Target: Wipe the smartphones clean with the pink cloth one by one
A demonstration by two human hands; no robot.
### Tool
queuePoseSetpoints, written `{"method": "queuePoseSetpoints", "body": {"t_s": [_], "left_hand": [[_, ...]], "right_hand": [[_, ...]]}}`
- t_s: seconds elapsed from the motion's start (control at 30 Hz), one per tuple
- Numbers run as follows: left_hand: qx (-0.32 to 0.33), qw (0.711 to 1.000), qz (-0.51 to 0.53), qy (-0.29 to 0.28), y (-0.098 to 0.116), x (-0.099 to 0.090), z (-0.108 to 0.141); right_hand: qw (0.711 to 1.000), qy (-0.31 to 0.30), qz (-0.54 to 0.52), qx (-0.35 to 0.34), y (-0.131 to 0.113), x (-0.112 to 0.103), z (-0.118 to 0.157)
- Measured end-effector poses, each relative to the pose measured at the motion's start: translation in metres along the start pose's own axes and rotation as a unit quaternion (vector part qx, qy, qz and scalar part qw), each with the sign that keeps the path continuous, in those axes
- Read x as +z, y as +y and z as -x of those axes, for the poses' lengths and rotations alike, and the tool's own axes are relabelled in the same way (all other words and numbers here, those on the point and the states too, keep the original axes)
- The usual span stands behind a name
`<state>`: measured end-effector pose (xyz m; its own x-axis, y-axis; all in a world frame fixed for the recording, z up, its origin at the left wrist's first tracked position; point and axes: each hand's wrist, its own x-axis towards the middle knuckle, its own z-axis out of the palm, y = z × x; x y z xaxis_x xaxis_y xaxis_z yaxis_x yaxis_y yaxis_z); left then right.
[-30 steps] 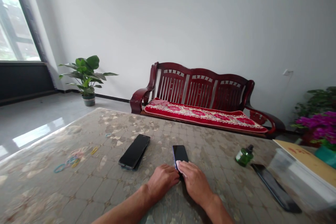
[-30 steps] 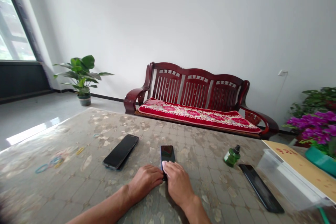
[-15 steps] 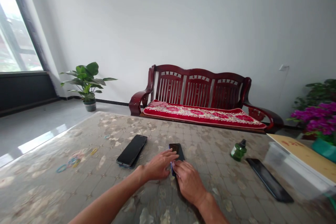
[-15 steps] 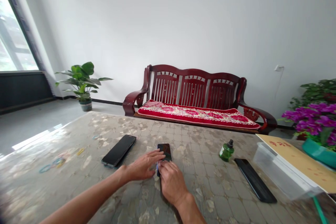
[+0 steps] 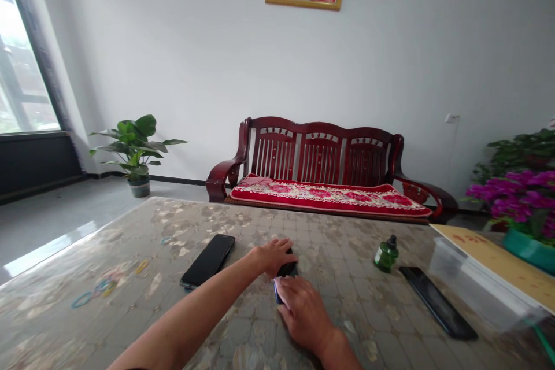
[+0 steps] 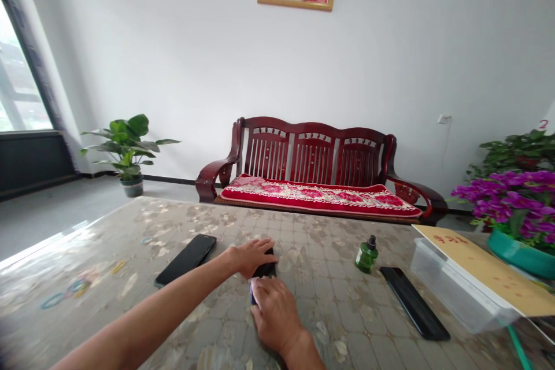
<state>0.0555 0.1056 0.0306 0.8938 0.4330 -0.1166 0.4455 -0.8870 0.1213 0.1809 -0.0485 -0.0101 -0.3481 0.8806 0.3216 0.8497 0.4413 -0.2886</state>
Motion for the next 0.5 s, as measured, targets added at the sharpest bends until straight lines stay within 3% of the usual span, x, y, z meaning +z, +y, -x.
{"method": "queuePoseSetpoints", "body": {"t_s": [0.13, 0.3, 0.5], "left_hand": [[-0.034, 0.999, 0.009, -0.016, -0.007, -0.007, 0.001], [-0.117, 0.993, 0.014, -0.004, -0.014, -0.014, 0.019], [-0.184, 0.980, 0.050, 0.056, 0.001, 0.002, 0.047]], "right_hand": [[1.000, 0.000, -0.001, 0.001, 0.003, 0.000, 0.000], [0.999, 0.034, 0.020, 0.021, 0.017, 0.000, -0.001], [0.993, 0.067, 0.055, 0.085, 0.039, 0.001, -0.005]]}}
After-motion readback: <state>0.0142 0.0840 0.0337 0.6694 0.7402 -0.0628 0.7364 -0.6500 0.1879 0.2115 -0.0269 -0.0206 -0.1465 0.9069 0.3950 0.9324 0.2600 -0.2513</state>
